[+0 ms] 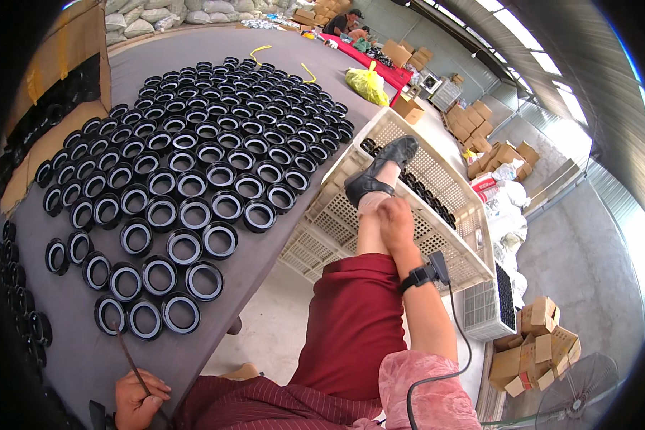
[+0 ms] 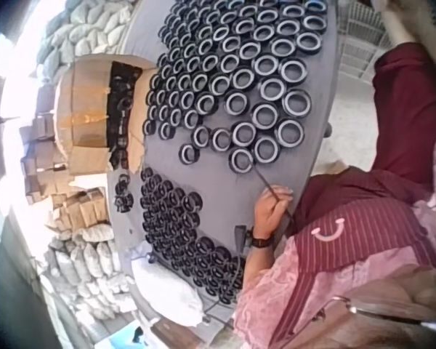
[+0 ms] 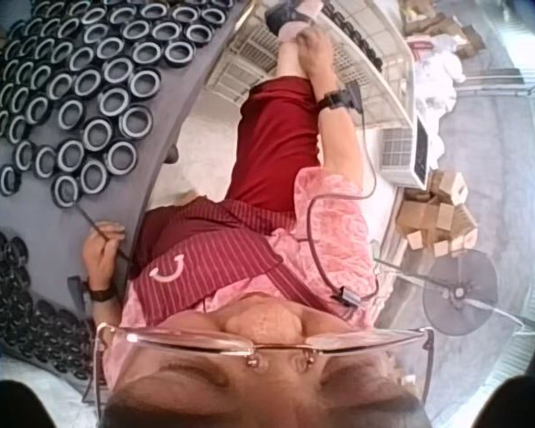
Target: The recorder is using a small tool to inspect and possibly trim excess material from circular black rubber or plastic industrial components.
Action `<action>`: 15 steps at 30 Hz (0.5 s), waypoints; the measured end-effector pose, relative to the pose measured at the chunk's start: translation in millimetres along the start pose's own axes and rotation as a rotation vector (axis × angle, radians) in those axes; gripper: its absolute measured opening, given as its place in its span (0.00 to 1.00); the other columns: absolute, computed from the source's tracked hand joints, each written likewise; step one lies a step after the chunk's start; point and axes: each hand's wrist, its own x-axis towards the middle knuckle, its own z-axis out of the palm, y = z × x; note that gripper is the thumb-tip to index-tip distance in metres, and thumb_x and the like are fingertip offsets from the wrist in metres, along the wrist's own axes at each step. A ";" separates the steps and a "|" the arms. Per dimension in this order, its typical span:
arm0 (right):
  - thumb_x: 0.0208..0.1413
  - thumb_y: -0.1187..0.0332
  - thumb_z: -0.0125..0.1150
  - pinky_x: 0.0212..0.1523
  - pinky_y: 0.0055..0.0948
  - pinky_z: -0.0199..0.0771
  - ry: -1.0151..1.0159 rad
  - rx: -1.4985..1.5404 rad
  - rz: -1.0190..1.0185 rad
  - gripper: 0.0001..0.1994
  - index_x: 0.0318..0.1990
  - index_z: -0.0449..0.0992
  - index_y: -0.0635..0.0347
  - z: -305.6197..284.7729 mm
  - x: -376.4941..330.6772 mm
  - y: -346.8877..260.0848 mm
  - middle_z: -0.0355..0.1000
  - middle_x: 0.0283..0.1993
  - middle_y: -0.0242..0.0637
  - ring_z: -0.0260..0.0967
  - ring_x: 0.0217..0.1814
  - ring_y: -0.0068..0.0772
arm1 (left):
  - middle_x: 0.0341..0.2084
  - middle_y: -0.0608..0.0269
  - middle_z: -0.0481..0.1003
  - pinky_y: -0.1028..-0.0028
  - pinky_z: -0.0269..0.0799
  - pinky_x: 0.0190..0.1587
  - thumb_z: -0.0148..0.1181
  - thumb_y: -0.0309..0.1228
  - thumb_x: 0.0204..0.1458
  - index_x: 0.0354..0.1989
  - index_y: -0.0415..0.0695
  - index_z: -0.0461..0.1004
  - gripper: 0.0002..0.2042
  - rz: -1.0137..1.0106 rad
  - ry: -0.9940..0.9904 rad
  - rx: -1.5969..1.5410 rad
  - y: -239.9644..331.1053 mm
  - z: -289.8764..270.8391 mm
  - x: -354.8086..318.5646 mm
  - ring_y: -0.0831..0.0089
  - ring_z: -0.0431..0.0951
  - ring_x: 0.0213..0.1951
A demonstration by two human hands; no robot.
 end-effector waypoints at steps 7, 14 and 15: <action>0.55 0.74 0.58 0.42 0.46 0.71 -0.300 0.164 0.126 0.03 0.36 0.72 0.61 -43.2 -31.8 -1.1 0.72 0.35 0.48 0.70 0.40 0.57 | 0.25 0.58 0.82 0.67 0.72 0.38 0.56 0.30 0.43 0.19 0.41 0.79 0.08 0.041 0.155 0.037 -13.8 13.5 -1.6 0.64 0.80 0.31; 0.59 0.73 0.56 0.41 0.44 0.70 -0.272 0.150 0.394 0.03 0.37 0.70 0.63 -44.7 -53.7 -2.7 0.70 0.35 0.50 0.69 0.40 0.57 | 0.28 0.60 0.82 0.66 0.73 0.43 0.59 0.30 0.44 0.22 0.41 0.81 0.07 0.011 0.114 0.004 -19.7 9.4 -6.9 0.63 0.80 0.36; 0.58 0.73 0.56 0.43 0.45 0.70 -0.286 0.132 0.325 0.03 0.37 0.71 0.62 -47.8 -51.7 -7.6 0.71 0.36 0.49 0.70 0.41 0.55 | 0.28 0.60 0.82 0.66 0.73 0.43 0.59 0.30 0.44 0.22 0.41 0.81 0.07 -0.008 0.107 0.024 -19.5 9.2 -7.9 0.63 0.80 0.36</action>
